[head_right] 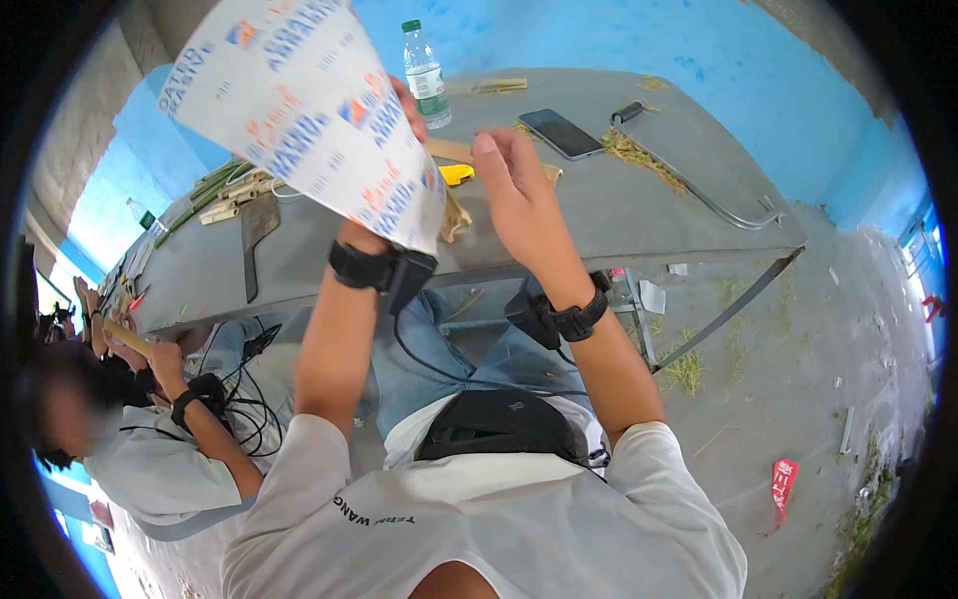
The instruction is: The person is manually sanding a bamboo pole with a sheet of sandpaper.
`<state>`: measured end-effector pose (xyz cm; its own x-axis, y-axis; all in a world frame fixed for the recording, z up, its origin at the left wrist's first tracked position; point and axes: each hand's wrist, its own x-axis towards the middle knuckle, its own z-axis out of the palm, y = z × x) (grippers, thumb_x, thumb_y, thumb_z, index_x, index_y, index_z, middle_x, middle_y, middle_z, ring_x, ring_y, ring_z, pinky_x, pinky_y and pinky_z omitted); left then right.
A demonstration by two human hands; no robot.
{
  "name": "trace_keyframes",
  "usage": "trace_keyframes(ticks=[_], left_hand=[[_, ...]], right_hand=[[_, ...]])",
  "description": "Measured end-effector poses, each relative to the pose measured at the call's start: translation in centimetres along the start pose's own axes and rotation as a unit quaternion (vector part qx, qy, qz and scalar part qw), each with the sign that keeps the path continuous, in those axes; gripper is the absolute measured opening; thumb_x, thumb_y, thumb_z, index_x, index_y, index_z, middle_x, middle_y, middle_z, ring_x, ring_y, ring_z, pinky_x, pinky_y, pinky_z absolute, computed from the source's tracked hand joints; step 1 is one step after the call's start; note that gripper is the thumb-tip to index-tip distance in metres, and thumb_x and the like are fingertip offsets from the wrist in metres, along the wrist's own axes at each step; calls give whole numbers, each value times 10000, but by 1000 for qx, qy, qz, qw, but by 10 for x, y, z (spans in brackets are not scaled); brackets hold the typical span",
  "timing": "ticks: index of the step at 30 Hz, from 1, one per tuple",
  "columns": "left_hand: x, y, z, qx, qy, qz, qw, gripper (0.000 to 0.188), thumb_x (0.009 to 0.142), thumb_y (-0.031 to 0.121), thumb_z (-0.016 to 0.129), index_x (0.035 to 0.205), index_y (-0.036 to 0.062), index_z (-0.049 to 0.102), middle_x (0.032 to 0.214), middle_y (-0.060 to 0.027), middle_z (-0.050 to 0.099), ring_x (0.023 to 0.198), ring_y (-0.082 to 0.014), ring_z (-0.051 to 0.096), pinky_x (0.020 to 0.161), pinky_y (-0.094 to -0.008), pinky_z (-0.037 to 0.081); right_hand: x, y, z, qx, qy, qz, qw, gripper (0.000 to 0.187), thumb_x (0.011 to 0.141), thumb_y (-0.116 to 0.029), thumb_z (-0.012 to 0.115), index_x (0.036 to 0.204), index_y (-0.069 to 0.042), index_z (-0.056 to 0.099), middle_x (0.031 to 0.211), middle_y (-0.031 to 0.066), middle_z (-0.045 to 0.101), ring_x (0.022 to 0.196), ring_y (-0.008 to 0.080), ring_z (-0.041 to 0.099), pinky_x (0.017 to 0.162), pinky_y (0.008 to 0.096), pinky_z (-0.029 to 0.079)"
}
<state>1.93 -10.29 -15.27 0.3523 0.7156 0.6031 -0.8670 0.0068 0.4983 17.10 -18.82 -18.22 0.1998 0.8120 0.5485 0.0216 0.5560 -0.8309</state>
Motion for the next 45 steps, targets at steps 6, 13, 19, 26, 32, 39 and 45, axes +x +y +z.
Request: trace_keyframes(ticks=[6,13,19,26,32,39,45], left_hand=[[-11,-49,18,328,34,97,939,438,1025,277,666,1308,-41,558,1117,-130,685,975,-203,670,842,-346,549],[-16,-38,53,381,46,161,909,469,949,258,757,1252,-43,562,1196,-170,662,1077,-224,658,907,-366,524],[-22,-18,41,606,64,210,764,483,967,119,711,1382,3,492,1164,-181,627,1042,-352,622,919,-408,507],[-13,14,54,643,56,344,683,560,955,162,739,1442,44,488,1269,-157,588,1132,-303,593,952,-418,508],[3,72,83,550,22,270,790,480,1019,291,685,1394,28,543,1292,-132,614,1191,-240,602,1005,-386,494],[-17,109,137,569,-21,381,729,466,1040,308,648,1393,20,547,1284,-133,644,1178,-207,607,1010,-338,475],[-103,117,112,761,102,160,620,399,984,296,733,1256,21,634,1167,-144,668,1050,-179,623,860,-336,488]], right_hand=[[5,-57,1,42,-22,-119,992,856,1015,-575,613,1515,61,335,1385,177,557,1297,253,546,1112,381,421],[20,-92,-6,80,-3,-137,987,808,965,-381,755,1506,44,330,1381,168,559,1271,226,564,1106,376,431],[31,-72,-8,134,-11,-90,987,581,1011,-316,708,1413,26,465,1328,113,616,1221,159,579,1058,343,457],[32,-59,7,148,-25,-81,985,549,981,-245,751,1390,20,499,1311,119,651,1165,150,634,964,326,524],[35,-79,25,30,31,-115,992,406,944,-176,778,1265,10,612,1127,78,731,968,124,698,817,298,571],[21,-77,35,-256,6,-284,924,438,833,-21,757,1255,-118,697,1124,90,740,941,243,717,821,354,541],[6,-56,29,-355,-56,-458,813,538,728,56,677,1236,-118,711,1146,60,725,1026,274,681,896,404,511]])
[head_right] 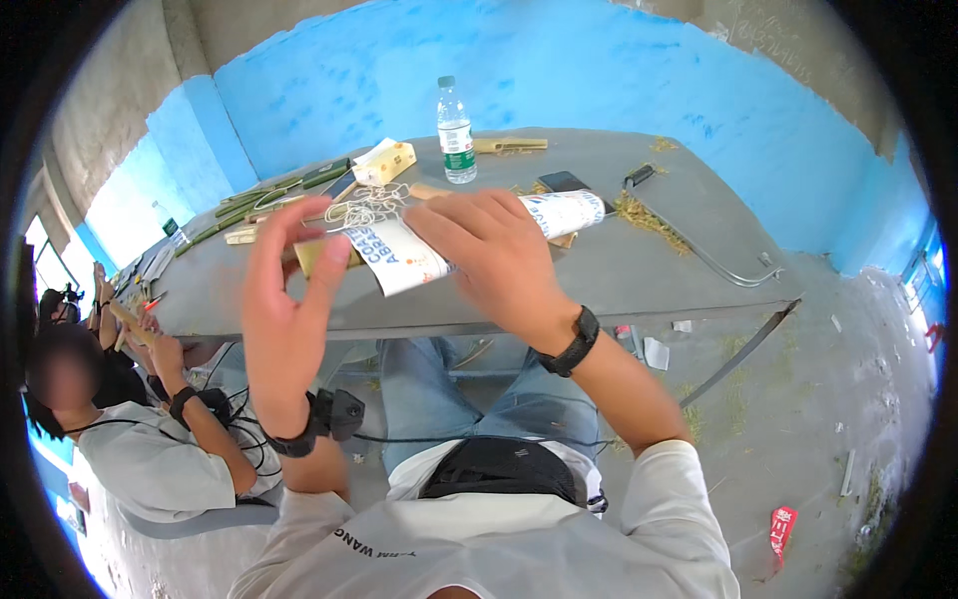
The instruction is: The person is manually sanding a bamboo pole with a sheet of sandpaper.
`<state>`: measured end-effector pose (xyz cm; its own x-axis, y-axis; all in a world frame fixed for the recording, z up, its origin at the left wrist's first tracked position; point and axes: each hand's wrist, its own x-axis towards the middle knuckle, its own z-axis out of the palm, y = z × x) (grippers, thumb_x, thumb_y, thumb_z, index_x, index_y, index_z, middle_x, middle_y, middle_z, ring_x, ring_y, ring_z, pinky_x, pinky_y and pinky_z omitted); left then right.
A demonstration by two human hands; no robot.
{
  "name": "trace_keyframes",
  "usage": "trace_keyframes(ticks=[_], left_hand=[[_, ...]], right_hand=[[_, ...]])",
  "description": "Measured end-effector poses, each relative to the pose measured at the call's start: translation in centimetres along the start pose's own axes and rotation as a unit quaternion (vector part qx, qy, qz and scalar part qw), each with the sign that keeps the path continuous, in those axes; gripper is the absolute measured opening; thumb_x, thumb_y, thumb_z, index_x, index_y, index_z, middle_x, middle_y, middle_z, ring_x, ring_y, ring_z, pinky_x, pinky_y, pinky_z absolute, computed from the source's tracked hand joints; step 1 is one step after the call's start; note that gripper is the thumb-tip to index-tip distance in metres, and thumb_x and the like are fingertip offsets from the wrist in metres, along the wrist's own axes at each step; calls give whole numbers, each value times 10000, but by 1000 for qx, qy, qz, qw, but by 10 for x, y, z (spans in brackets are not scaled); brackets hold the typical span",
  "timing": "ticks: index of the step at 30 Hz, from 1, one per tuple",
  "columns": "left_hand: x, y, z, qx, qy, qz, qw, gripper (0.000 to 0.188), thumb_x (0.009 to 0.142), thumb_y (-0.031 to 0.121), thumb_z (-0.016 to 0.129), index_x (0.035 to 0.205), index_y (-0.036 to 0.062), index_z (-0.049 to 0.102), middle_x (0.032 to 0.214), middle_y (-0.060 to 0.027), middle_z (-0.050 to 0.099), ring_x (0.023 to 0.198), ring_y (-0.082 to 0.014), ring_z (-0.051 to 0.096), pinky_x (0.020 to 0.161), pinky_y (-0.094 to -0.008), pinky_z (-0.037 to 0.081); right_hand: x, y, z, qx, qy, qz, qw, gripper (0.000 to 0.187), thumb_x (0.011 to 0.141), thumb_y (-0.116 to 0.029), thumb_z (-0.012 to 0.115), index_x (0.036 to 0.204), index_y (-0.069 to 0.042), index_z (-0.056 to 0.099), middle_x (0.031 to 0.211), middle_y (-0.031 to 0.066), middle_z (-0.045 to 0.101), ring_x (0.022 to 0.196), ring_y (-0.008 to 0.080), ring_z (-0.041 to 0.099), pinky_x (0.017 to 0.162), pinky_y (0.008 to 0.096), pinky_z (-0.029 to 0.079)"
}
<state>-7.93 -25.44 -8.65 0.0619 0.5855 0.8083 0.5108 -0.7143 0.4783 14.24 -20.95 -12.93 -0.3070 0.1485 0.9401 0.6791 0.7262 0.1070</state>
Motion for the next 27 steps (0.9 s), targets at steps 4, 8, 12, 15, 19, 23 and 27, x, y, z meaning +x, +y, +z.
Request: trace_keyframes(ticks=[4,8,12,15,19,23,27], left_hand=[[-29,-19,-6,13,-103,-240,965,386,986,320,733,1189,-1,659,911,-84,663,771,-125,575,669,-291,459],[-36,-33,4,-141,-133,-305,932,390,1006,319,712,1183,-23,648,770,-25,608,643,-86,489,571,-252,392],[-52,-49,11,-258,-128,-306,907,372,1022,269,692,1225,-35,621,780,-17,615,661,-74,529,576,-239,416],[-67,-55,2,-296,-147,-306,893,368,1024,234,684,1257,-38,602,794,-22,622,669,-68,550,581,-236,437],[-79,-55,-13,-317,-160,-273,894,352,1022,215,685,1258,-33,605,806,-24,624,670,-68,552,586,-230,440],[-80,-65,-32,-300,-146,-318,887,365,1021,222,679,1284,-20,606,853,-41,651,692,-83,557,608,-242,440],[-73,-70,-12,-455,-11,-190,870,453,1038,268,635,1376,-11,523,1071,-124,677,982,-171,645,871,-326,516]], right_hand=[[-15,1,7,4,-43,-33,999,460,725,23,726,1173,-82,733,1123,76,737,1013,286,690,895,413,514],[-26,10,6,-11,-76,-52,996,414,790,-34,687,1198,-92,715,1155,68,724,1058,276,683,932,417,508],[-32,24,-12,-62,-143,-46,987,412,829,-70,659,1238,-102,686,1186,61,705,1107,272,661,993,419,481],[-33,32,-34,-103,-194,-21,975,487,757,3,689,1235,-90,676,1178,66,702,1098,283,652,993,426,474],[-32,37,-59,-135,-232,-11,963,568,670,89,707,1213,-72,659,1159,85,698,1103,307,640,978,455,469],[-26,42,-74,-162,-239,9,957,557,674,92,704,1204,-69,651,1143,100,696,1095,327,641,967,460,480],[-22,34,-67,-137,-250,20,958,541,689,94,689,1205,-60,640,1144,117,692,1090,347,642,952,460,495]])
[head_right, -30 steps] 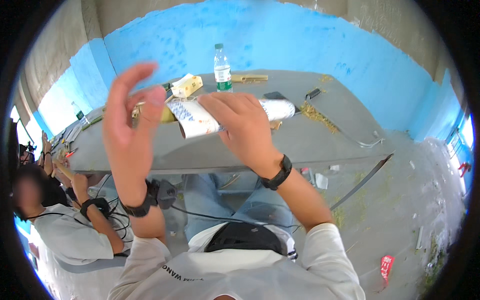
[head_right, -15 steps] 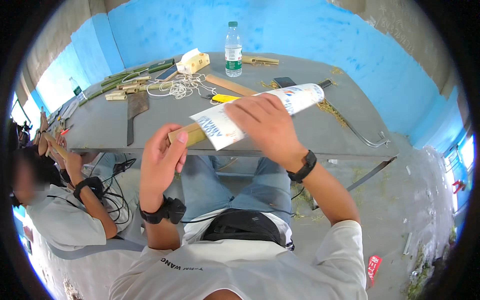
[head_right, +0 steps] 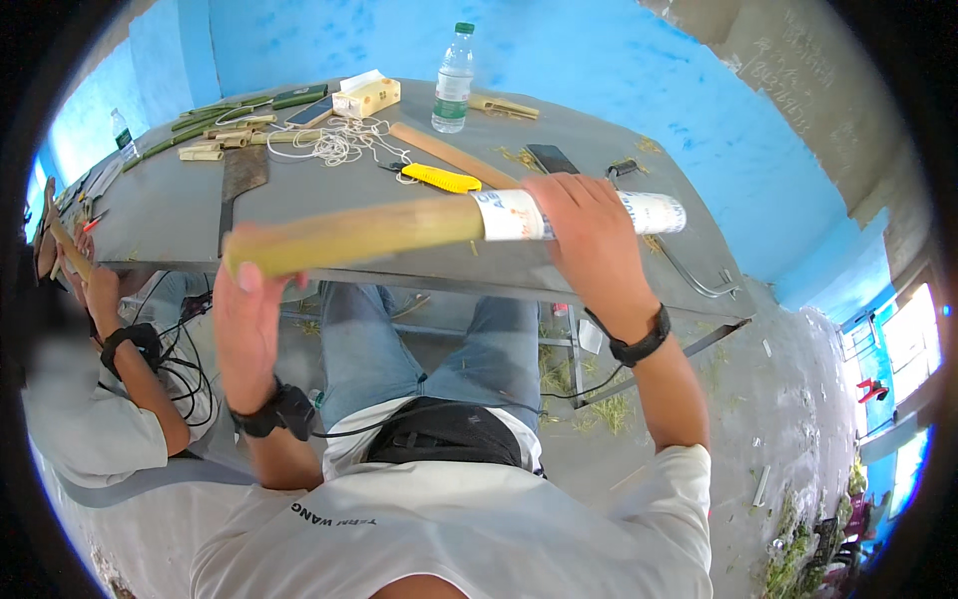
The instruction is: The person is manually sanding a bamboo pole with a sheet of sandpaper.
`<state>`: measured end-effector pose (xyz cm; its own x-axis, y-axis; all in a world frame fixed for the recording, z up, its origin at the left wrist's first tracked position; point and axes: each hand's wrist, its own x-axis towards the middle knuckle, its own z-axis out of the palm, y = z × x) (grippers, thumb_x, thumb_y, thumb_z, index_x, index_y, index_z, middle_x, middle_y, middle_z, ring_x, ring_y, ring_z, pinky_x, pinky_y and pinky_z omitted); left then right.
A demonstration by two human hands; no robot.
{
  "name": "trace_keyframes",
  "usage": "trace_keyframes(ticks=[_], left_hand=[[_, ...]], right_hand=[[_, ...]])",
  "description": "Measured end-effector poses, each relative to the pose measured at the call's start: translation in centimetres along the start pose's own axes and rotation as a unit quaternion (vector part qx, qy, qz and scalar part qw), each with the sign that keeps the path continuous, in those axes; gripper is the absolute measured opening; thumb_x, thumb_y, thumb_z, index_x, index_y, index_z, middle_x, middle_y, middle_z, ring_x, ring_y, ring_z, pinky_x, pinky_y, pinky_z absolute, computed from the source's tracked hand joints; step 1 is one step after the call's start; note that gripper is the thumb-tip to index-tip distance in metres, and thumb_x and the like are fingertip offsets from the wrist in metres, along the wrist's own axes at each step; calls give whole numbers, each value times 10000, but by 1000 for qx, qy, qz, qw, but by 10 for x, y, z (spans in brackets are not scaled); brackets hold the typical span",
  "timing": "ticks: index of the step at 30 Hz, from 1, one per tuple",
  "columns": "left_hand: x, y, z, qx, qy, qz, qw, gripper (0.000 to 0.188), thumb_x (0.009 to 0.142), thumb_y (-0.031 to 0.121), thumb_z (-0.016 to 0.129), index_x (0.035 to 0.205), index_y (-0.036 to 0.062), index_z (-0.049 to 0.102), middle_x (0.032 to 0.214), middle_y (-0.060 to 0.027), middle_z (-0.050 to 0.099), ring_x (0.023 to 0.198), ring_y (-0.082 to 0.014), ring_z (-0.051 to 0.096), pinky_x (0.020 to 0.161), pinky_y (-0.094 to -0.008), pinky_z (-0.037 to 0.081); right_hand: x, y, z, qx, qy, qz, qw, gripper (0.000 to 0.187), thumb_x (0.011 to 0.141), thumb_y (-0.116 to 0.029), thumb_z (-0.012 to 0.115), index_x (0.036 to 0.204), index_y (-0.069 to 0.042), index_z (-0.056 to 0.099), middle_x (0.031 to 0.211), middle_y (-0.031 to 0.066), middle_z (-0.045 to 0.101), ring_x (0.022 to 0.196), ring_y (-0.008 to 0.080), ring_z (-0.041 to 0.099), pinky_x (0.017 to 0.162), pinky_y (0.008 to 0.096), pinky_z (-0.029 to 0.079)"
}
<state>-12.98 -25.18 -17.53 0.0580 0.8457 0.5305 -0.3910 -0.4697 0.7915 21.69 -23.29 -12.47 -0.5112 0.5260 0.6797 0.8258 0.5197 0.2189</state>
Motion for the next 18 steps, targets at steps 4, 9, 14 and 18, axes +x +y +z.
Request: trace_keyframes(ticks=[4,9,14,18], left_hand=[[24,-20,41,-159,26,131,978,464,1050,309,593,1377,7,465,1266,-186,644,1306,-265,579,1160,-472,406],[48,-2,44,-384,-116,190,896,188,1052,240,524,914,112,518,840,14,535,837,-136,531,911,-371,431],[47,16,21,-430,-33,167,887,269,1034,192,480,775,176,408,723,58,409,693,-97,409,791,-332,377],[50,16,33,-396,-46,214,892,303,1020,173,482,729,181,396,693,63,400,677,-93,402,787,-325,373]], right_hand=[[19,-27,22,46,12,-19,999,488,739,56,661,1212,-58,630,1141,135,690,1090,349,643,936,461,500],[29,-39,29,46,5,-22,999,437,766,40,629,1191,-63,632,1067,125,677,1037,342,643,906,453,502],[21,-20,23,3,21,26,999,400,775,46,625,1155,-73,649,1044,118,678,1010,333,643,892,441,499],[28,-17,44,12,108,32,994,335,809,26,629,1127,-78,644,980,105,679,942,333,642,866,431,491]])
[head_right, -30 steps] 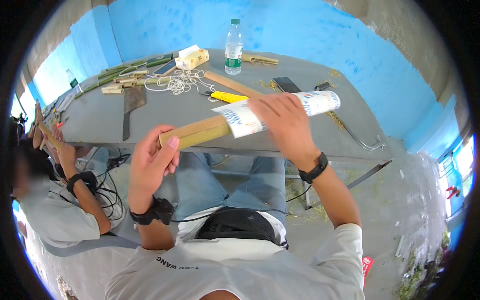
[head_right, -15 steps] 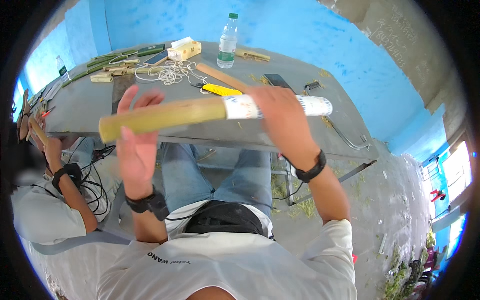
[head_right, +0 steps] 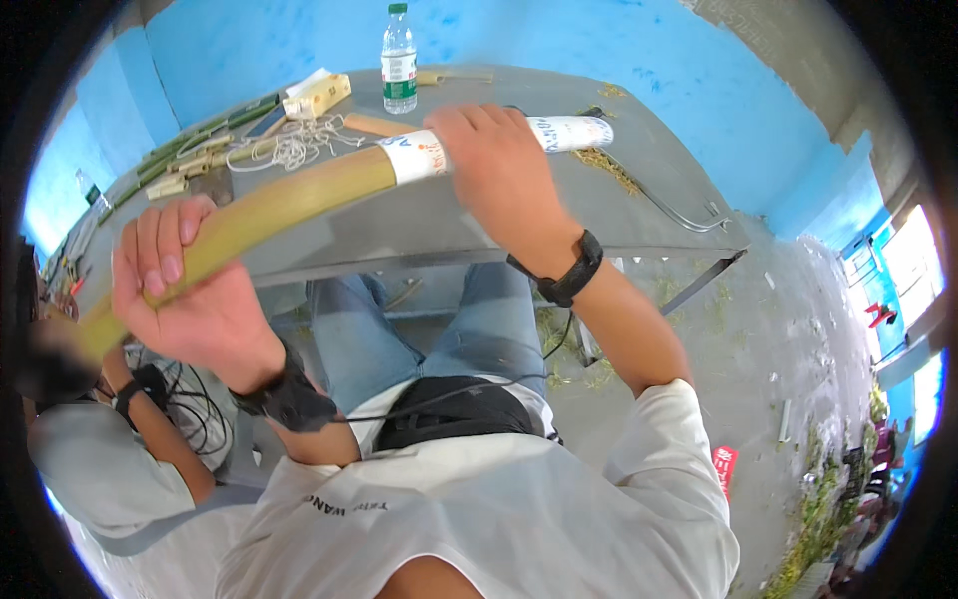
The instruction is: The person is manually sanding a bamboo pole with a sheet of sandpaper.
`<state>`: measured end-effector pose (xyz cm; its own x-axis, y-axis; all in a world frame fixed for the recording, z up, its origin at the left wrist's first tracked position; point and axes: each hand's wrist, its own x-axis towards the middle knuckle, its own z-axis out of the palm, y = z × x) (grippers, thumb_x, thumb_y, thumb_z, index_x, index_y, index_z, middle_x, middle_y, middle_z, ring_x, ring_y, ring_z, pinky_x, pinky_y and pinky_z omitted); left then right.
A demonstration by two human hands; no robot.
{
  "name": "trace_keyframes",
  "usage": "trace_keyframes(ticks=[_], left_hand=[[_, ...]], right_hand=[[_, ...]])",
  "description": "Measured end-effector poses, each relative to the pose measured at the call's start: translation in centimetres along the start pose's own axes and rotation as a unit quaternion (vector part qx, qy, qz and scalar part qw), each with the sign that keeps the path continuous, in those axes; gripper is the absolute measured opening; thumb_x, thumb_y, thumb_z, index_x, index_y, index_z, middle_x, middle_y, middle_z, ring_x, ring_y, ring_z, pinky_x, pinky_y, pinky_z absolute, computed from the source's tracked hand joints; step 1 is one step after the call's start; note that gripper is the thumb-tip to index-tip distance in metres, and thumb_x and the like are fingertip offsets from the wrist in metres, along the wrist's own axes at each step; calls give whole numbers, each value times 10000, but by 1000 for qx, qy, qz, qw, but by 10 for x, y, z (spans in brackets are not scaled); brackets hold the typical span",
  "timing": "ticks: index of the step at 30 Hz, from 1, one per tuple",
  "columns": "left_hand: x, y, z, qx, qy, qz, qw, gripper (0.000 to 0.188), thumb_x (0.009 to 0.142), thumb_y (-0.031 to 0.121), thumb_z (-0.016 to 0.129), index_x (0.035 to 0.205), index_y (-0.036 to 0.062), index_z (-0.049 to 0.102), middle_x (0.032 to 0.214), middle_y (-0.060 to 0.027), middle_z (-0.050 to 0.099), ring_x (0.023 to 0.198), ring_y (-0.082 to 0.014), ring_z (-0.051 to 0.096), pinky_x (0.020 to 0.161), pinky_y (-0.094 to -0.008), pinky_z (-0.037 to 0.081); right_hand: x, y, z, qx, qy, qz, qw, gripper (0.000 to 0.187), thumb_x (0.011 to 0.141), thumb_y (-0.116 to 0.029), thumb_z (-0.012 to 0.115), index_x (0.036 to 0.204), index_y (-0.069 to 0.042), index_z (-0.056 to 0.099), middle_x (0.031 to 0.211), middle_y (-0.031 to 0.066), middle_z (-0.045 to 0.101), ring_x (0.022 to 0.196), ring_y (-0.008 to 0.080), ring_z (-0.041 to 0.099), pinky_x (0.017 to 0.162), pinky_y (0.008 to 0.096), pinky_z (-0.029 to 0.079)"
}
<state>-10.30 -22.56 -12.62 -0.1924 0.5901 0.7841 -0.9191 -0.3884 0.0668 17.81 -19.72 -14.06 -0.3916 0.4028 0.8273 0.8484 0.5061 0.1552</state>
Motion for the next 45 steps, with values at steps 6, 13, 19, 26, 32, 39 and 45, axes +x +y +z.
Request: trace_keyframes(ticks=[6,13,19,26,32,39,45], left_hand=[[16,-7,7,-5,25,-20,999,299,1001,157,503,721,174,397,689,53,417,673,-102,415,806,-321,367],[17,12,-3,-52,7,-60,997,300,994,167,535,719,174,416,664,49,435,680,-110,446,820,-328,373],[14,20,-2,-47,-15,-53,997,301,989,172,551,718,180,420,652,58,435,679,-104,453,815,-322,371],[16,25,-13,-54,-71,-53,995,184,993,187,571,825,145,507,787,24,526,795,-134,518,860,-329,385],[-6,40,-24,348,199,66,914,464,1019,253,599,1405,15,499,1353,-132,587,1299,-285,520,1104,-423,395],[-13,45,19,821,-191,-116,525,475,1003,295,688,1376,27,569,1365,-164,614,1309,-250,558,1118,-404,413],[-2,12,17,699,-223,-479,482,352,996,329,711,1139,11,665,846,-86,662,789,-163,615,748,-317,496]], right_hand=[[3,-12,11,44,-4,8,999,379,783,40,668,1140,-81,635,999,99,659,981,344,627,870,448,492],[1,-7,-15,57,-45,-60,996,412,794,-84,771,1179,-111,627,1029,59,697,983,299,665,845,429,500],[-12,-9,-23,163,-24,-39,986,536,855,-493,796,1163,-80,646,1054,95,716,947,321,679,781,426,521],[-16,-15,-24,175,6,-3,985,587,856,-579,750,1141,-74,660,989,91,704,869,334,676,741,429,525],[-8,20,-38,41,59,-49,996,490,831,-505,775,1099,-113,654,920,62,664,862,314,656,740,425,519],[0,12,-40,15,27,-151,988,433,757,-287,839,1123,-141,659,1012,18,639,999,243,626,911,384,492],[4,15,-36,-6,70,-180,981,464,730,-229,838,1153,-146,666,1078,18,654,1068,243,630,1001,420,485]])
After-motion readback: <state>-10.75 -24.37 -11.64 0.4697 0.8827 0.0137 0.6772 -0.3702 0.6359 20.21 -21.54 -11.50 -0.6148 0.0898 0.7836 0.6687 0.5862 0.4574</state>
